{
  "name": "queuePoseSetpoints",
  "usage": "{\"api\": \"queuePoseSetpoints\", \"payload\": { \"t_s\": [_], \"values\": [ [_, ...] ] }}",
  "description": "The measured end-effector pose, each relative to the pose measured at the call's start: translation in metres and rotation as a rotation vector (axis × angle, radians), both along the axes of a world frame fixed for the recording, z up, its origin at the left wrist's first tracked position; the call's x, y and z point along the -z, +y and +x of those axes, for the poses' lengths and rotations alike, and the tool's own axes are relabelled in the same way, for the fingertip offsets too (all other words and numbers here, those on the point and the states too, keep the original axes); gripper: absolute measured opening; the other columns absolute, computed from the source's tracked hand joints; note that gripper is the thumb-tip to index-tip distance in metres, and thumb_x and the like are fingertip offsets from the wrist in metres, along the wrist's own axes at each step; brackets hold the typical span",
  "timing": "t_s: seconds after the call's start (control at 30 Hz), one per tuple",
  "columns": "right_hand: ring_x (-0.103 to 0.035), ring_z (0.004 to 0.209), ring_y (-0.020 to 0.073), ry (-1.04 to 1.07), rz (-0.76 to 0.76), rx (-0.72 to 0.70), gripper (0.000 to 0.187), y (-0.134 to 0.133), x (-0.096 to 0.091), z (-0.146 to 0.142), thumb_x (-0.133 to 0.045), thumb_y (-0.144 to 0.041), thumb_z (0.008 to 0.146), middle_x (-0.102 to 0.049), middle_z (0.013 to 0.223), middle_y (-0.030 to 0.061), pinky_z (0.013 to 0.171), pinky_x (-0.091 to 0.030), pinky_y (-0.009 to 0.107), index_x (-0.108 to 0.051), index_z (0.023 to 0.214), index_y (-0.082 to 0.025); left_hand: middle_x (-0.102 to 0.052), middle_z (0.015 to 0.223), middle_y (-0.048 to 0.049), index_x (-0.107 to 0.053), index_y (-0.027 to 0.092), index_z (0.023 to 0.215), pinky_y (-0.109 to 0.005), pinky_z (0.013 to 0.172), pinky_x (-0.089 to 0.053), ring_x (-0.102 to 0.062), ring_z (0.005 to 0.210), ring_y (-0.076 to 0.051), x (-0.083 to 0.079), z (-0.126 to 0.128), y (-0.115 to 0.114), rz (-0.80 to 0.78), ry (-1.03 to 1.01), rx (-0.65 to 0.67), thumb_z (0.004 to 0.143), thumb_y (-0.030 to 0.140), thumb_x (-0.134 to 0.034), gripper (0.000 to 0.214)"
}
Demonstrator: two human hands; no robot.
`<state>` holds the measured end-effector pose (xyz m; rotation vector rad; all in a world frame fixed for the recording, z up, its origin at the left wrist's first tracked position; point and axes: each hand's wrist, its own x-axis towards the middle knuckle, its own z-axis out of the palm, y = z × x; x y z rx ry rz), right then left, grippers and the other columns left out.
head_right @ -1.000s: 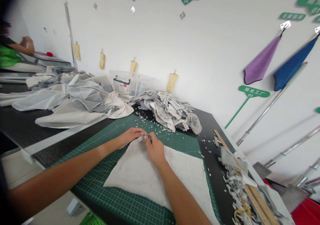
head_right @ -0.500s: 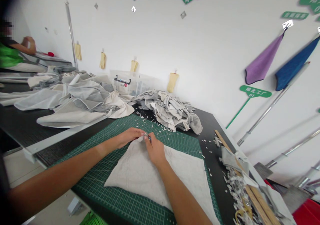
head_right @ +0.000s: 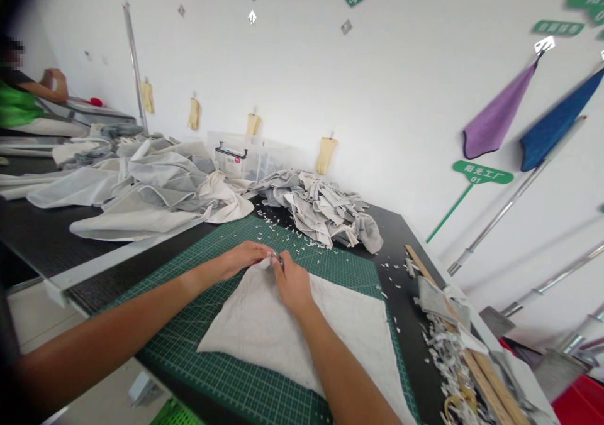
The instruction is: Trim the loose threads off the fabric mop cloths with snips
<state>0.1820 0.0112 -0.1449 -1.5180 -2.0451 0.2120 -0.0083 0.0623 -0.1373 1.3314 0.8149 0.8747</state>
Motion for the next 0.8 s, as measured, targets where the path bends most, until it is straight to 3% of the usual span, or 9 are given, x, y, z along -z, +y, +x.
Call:
{"api": "queuePoseSetpoints", "payload": {
  "t_s": [0.5, 0.8],
  "values": [
    [-0.065, 0.072, 0.0199, -0.034, 0.006, -0.001, 0.037, 0.001, 0.001, 0.000, -0.029, -0.052, 0.104, -0.069, 0.082, 0.0026, 0.061, -0.028, 0.025, -0.053, 0.105, -0.025, -0.075, 0.094, -0.0092, -0.078, 0.013, 0.098, -0.029, 0.082, -0.047, -0.065, 0.083, -0.018, 0.011, -0.002, 0.008, -0.057, -0.043, 0.012, 0.071, 0.037, -0.078, 0.036],
    [-0.066, 0.072, 0.0197, -0.072, 0.004, -0.008, 0.035, 0.001, 0.001, 0.000, -0.028, -0.050, 0.105, -0.070, 0.082, 0.0030, 0.060, -0.027, 0.025, -0.053, 0.106, -0.024, -0.075, 0.092, -0.0095, -0.079, 0.012, 0.096, -0.029, 0.079, -0.047, -0.065, 0.083, -0.019, 0.001, -0.001, 0.001, -0.065, -0.021, -0.018, 0.069, 0.038, -0.080, 0.038]
  ]
}}
